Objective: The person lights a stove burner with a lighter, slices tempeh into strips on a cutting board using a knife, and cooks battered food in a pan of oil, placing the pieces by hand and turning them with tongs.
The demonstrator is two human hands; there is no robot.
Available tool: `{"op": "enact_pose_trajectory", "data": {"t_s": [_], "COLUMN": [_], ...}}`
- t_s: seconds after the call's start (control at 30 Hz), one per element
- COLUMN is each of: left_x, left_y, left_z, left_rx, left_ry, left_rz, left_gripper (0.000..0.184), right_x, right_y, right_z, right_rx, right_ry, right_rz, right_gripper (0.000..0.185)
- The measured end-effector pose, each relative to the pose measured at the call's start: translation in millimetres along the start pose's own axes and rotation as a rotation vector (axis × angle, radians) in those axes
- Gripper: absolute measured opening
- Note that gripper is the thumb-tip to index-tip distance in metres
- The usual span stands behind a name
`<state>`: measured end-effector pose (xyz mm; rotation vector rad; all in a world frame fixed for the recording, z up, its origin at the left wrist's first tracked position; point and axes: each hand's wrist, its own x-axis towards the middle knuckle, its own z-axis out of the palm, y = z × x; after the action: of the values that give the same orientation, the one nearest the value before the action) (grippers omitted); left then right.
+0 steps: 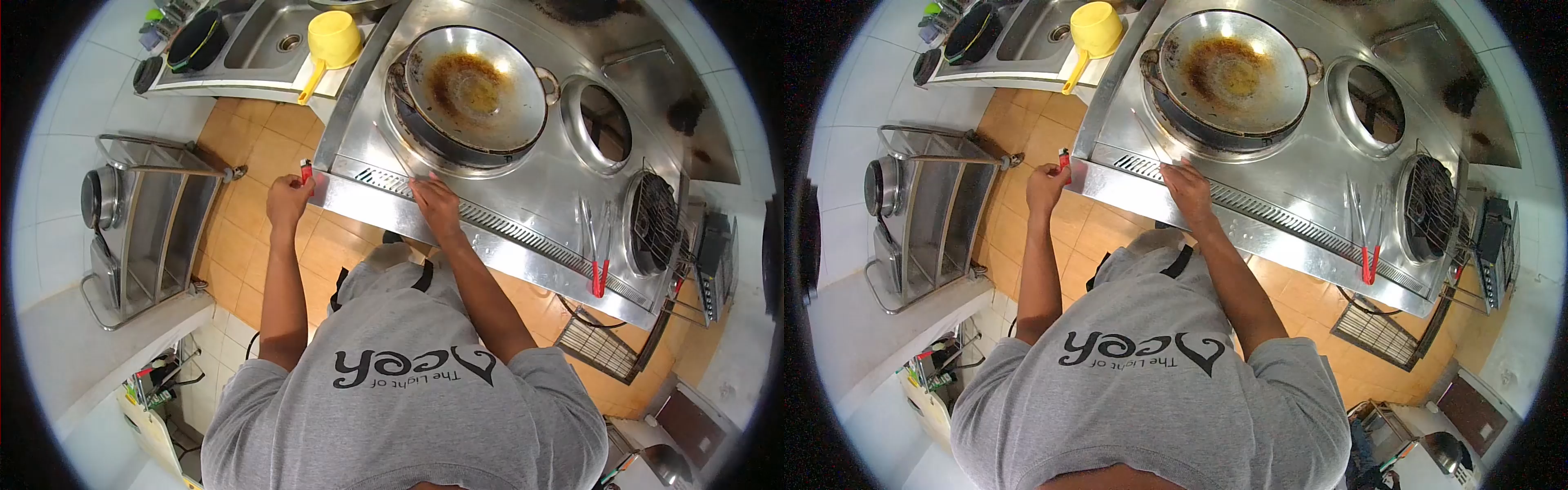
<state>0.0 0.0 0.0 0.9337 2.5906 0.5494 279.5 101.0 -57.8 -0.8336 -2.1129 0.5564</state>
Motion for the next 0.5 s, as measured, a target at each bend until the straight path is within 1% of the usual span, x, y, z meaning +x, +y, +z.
{"op": "enact_pose_trajectory", "data": {"t_s": [0.07,0.1,0.17,0.27,0.37,0.47,0.5], "left_x": [-1.2,-5.1,-3.7,2.6,10.5,12.2,13.4], "left_y": [0.3,9.8,7.6,10.6,11.5,17.4,17.6], "left_z": [-0.6,19.2,20.6,24.9,25.7,16.1,14.5], "left_rx": [-0.038,-0.107,-0.144,-0.142,-0.221,-0.181,-0.196], "left_ry": [-0.043,-0.077,-0.114,-0.080,-0.064,-0.083,-0.077], "left_rz": [-0.009,0.002,0.021,0.051,0.045,0.056,0.069], "left_gripper": [0.040,0.040,0.040,0.038,0.037,0.036,0.036], "right_x": [0.2,1.4,2.7,4.0,11.2,12.9,16.8], "right_y": [-1.8,7.8,1.8,4.4,2.0,7.1,3.5], "right_z": [4.0,-14.6,-15.0,-11.0,-12.9,-9.4,-12.2], "right_rx": [-0.004,-0.045,-0.037,-0.077,-0.128,-0.168,-0.171], "right_ry": [-0.018,-0.046,-0.062,-0.084,-0.069,-0.059,-0.056], "right_rz": [0.001,-0.018,-0.020,0.005,0.005,0.089,0.155], "right_gripper": [0.011,0.010,0.009,0.006,0.008,0.011,0.012]}}
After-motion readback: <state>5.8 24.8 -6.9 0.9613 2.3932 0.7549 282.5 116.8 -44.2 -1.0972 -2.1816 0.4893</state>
